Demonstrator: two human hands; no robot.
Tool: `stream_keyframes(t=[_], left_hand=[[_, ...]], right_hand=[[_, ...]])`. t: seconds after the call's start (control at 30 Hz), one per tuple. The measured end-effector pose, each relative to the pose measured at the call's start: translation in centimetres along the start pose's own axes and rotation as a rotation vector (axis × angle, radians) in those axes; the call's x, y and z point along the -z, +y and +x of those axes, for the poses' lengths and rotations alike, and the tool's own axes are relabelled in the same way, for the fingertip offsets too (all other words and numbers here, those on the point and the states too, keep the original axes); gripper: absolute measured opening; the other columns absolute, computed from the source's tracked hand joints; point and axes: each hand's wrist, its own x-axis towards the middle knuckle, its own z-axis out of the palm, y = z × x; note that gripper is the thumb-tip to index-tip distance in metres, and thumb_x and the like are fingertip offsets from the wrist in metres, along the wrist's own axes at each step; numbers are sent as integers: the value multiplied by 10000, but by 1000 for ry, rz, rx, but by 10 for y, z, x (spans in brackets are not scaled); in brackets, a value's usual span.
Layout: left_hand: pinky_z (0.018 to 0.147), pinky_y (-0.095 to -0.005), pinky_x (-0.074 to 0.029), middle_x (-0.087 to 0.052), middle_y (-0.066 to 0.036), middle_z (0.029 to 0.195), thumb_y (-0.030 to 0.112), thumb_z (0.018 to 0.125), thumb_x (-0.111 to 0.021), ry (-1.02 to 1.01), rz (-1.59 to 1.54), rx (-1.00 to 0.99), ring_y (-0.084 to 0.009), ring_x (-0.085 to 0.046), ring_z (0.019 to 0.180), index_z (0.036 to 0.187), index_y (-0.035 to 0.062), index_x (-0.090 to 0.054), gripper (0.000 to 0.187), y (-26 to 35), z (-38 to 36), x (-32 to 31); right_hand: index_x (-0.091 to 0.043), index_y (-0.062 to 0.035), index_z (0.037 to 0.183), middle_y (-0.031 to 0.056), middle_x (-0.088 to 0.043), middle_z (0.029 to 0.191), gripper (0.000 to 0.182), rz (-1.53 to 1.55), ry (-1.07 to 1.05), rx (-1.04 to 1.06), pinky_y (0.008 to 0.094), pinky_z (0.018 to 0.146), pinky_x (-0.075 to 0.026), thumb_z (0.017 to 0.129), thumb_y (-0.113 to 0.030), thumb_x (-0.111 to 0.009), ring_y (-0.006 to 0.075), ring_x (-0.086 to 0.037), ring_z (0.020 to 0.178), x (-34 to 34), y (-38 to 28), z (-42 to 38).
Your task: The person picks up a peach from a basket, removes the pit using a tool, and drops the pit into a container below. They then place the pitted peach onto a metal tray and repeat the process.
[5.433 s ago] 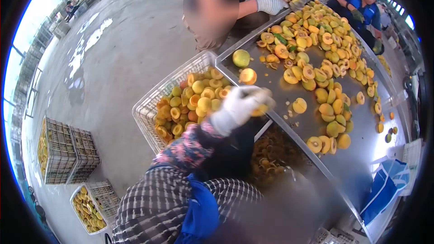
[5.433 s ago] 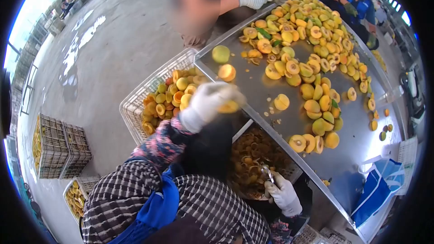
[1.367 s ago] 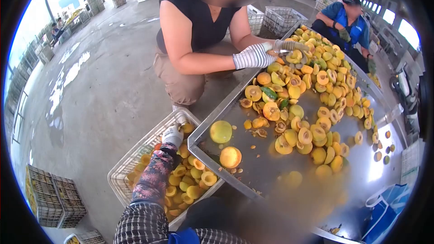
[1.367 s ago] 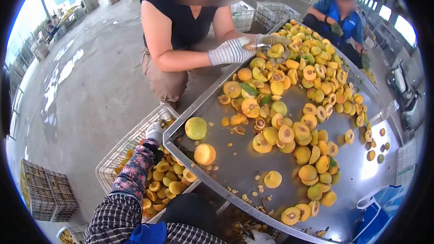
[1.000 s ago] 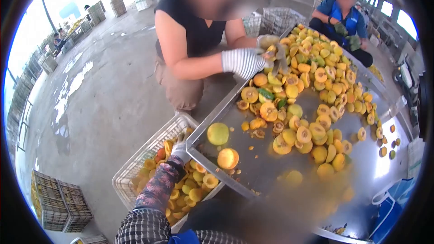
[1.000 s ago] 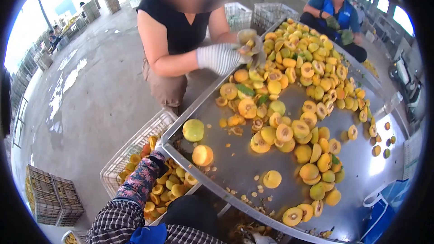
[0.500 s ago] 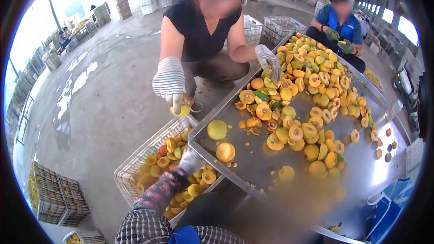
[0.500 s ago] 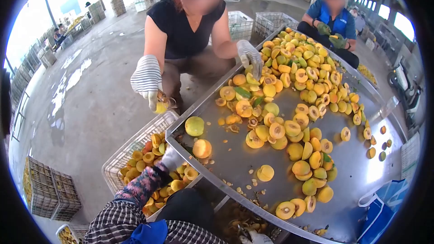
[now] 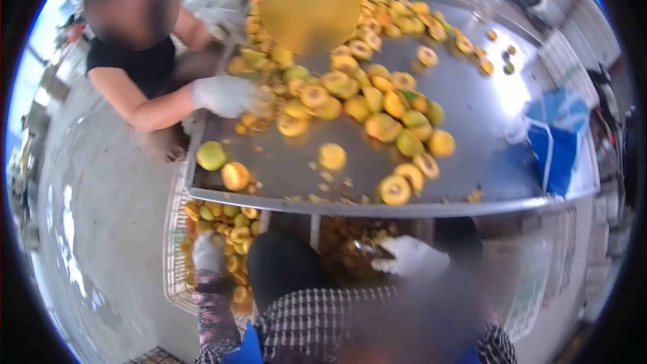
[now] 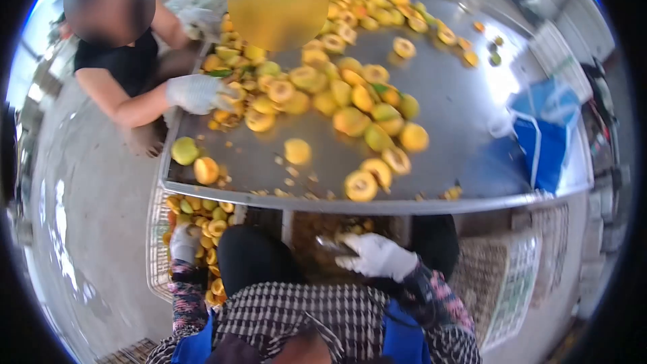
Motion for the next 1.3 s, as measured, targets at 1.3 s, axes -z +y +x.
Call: stream_keyframes(t=[1.3], left_hand=[[939, -485, -502, -621, -122, 1082, 233, 927, -620, -1045, -2395, 221, -310, -599, 1061, 1173, 52, -586, 307, 344, -48, 102]], right_hand=[[-482, -25, 1161, 215, -645, 900, 275, -205, 859, 269, 476, 685, -501, 936, -165, -556, 431, -631, 822, 22, -89, -20]])
